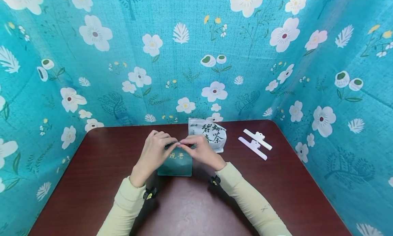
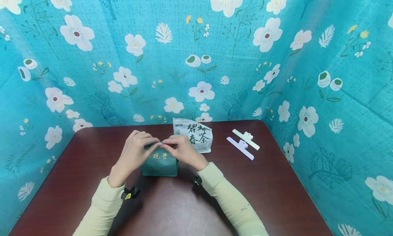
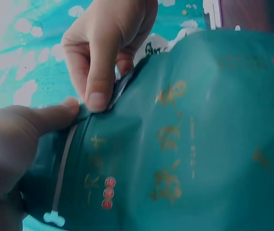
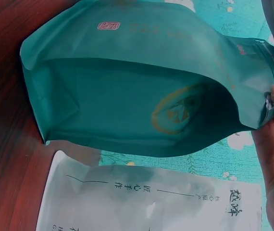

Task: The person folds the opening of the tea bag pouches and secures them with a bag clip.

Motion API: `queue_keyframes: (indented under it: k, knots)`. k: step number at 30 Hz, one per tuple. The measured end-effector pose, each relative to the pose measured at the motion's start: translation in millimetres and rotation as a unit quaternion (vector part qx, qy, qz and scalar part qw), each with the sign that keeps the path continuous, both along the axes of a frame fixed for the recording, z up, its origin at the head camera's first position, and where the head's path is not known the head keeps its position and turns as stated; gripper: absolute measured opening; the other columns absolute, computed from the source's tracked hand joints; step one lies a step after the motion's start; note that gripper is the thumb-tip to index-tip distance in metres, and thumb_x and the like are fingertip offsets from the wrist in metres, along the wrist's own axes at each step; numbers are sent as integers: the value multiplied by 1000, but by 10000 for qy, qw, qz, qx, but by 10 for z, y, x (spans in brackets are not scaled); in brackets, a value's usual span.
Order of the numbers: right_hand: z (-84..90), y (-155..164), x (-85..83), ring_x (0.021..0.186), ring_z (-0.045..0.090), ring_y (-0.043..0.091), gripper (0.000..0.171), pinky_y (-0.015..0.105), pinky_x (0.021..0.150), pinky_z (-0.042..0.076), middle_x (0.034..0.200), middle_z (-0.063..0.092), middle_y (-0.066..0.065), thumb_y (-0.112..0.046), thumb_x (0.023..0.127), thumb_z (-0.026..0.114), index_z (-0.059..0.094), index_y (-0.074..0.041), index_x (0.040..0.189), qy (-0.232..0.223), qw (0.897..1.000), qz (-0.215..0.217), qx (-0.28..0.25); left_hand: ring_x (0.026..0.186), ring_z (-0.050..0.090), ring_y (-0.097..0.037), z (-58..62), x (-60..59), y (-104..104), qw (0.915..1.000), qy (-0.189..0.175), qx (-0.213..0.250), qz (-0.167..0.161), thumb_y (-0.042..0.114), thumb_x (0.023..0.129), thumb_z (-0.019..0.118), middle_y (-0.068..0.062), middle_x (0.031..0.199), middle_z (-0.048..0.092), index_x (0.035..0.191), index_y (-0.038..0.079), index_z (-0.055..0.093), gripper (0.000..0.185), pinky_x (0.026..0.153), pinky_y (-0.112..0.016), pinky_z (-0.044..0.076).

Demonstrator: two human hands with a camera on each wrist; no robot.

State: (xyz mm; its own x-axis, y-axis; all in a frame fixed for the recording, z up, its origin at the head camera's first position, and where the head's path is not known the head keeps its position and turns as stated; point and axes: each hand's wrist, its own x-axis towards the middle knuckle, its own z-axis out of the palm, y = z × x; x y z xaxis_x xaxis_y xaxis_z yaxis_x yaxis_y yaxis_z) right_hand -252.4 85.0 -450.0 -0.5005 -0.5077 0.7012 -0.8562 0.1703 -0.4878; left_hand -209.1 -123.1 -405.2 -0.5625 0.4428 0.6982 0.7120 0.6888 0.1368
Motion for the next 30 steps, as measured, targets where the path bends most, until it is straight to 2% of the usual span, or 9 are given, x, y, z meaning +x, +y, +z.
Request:
queue_keyframes:
  k: [5,11,16,22,30]
  knots:
    - [-28,-3,-44,73,69,8,12,20,65,54,87,77,5,-2,90,76,81,-4,100,122,9998,28,-131,73,63,-18,5,20,-48,9995,262,170,-84,14,81,86,-2,80,73,93,8,81,14,69,-36,46]
    - [-23,4,-48,68,66,7,13,22,57,50,87,77,5,-3,91,75,81,-3,102,225,9997,22,-102,72,64,-19,-19,33,-22,9978,652,131,-26,8,82,85,-5,79,74,92,6,82,11,62,-32,46]
    - [-14,0,-20,72,68,6,13,21,64,55,88,77,3,-7,92,74,80,-5,104,87,9999,-105,49,69,62,-19,-48,31,-10,9979,599,232,57,8,82,84,-5,78,73,91,5,81,9,62,-32,45]
    - [20,-28,13,85,72,11,17,22,74,58,96,77,5,-9,93,74,79,-6,109,-291,9995,-97,-75,68,60,-19,-69,13,-6,9976,615,294,85,7,82,84,-6,77,73,91,4,81,9,63,-33,45]
    - [74,-57,37,78,70,10,13,20,65,53,91,77,6,-4,92,74,80,-4,104,-150,9996,-222,-96,69,61,-20,-54,32,7,9973,672,253,137,7,81,85,-5,78,73,92,5,82,11,62,-32,44]
